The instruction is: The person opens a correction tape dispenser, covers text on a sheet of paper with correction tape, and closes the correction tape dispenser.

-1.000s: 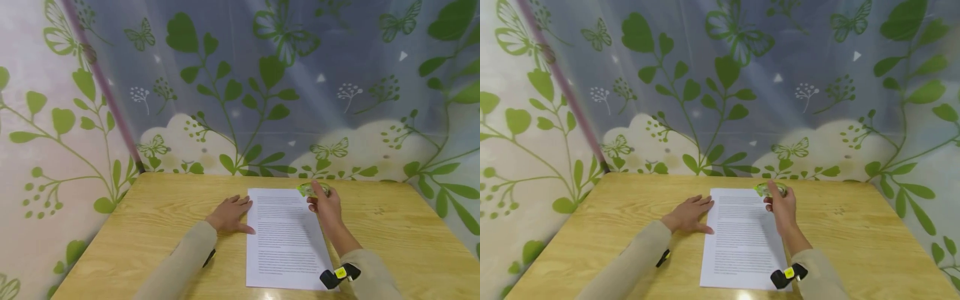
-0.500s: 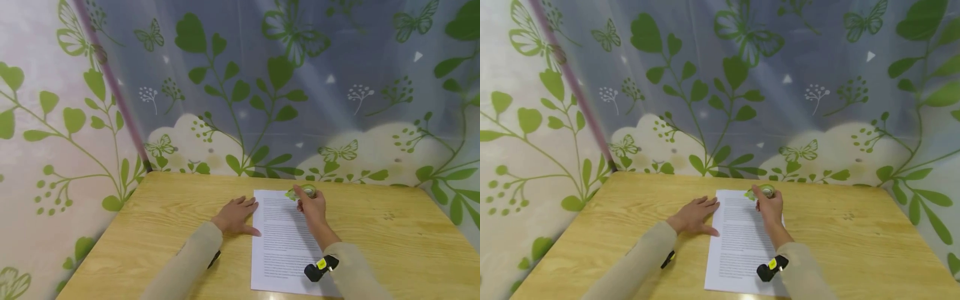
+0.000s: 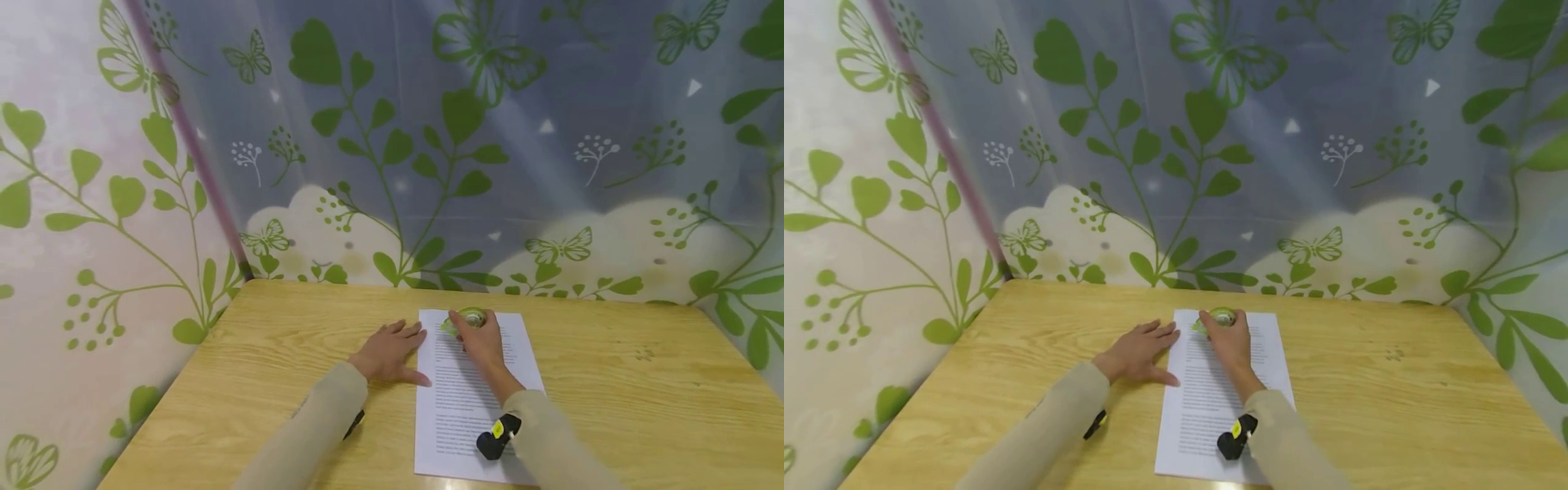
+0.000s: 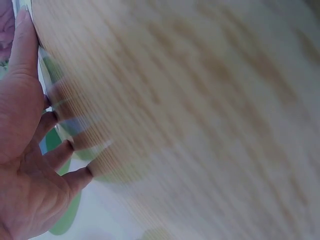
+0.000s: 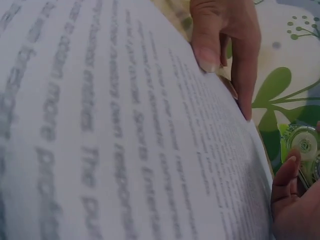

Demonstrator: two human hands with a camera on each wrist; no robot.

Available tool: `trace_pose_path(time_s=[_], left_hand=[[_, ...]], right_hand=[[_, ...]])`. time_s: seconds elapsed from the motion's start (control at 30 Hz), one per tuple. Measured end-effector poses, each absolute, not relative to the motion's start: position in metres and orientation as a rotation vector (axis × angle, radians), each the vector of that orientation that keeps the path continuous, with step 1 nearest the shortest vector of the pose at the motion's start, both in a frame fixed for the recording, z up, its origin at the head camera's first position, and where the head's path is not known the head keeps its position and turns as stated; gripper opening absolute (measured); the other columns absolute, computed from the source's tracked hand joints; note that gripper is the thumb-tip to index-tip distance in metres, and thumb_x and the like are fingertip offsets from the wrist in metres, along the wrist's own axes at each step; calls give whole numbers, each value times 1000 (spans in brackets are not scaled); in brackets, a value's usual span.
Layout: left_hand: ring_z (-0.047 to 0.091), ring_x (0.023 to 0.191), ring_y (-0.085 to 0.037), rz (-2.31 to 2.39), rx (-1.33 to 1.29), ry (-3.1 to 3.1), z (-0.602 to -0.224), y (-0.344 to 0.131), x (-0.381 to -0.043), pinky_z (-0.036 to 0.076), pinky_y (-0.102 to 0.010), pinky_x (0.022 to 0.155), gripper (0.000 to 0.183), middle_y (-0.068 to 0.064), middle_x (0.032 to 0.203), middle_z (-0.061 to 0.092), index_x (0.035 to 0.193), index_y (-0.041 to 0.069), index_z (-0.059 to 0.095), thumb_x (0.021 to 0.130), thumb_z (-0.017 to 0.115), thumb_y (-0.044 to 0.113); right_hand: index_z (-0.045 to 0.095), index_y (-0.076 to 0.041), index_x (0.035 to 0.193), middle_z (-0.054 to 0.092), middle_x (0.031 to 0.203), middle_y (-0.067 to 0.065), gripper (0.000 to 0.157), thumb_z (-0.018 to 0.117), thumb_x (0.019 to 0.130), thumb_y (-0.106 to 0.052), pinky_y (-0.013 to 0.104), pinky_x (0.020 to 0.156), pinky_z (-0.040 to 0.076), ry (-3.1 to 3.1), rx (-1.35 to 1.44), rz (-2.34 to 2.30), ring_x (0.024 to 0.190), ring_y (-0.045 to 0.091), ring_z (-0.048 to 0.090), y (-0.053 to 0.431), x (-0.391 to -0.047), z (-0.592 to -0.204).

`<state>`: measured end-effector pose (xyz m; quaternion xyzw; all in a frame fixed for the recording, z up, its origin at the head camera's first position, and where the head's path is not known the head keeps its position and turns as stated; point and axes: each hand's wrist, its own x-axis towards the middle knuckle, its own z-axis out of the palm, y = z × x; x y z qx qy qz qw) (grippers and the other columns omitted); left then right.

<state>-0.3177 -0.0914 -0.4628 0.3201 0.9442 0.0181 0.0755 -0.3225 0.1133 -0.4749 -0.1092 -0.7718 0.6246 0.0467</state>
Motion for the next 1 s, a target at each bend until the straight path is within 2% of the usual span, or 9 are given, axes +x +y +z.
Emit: trace_pose_path(time_s=[0.17, 0.37, 0.73, 1.0], left_hand=[[17, 142, -31, 33, 968, 2832, -462, -88, -317, 21, -50, 110, 99, -1, 156, 22, 152, 17, 27, 77, 52, 76], [19, 142, -31, -24, 966, 2835, -460, -87, -318, 22, -50, 109, 100, -3, 156, 22, 152, 16, 28, 76, 50, 77], [20, 141, -32, -117, 925, 2806, -453, -83, -320, 27, -51, 107, 103, -2, 157, 20, 153, 17, 25, 74, 53, 78], [22, 140, -34, -115, 894, 2808, -453, -76, -321, 29, -54, 105, 105, -2, 156, 22, 152, 17, 27, 72, 51, 81]], right_hand=[[43, -2, 123, 59, 86, 8, 64, 69, 85, -46, 28, 65, 44, -2394, -327, 1843, 68, 16, 56, 111, -322, -480], [42, -2, 127, 57, 104, 15, 65, 69, 86, -44, 34, 71, 48, -2458, -242, 1784, 82, 23, 60, 110, -323, -485], [42, -3, 124, 55, 110, 17, 62, 68, 86, -45, 43, 82, 45, -2519, -199, 1656, 98, 29, 57, 104, -321, -490], [41, -2, 126, 55, 112, 18, 63, 68, 87, -44, 43, 82, 46, -2528, -211, 1639, 98, 30, 57, 104, -321, -489]])
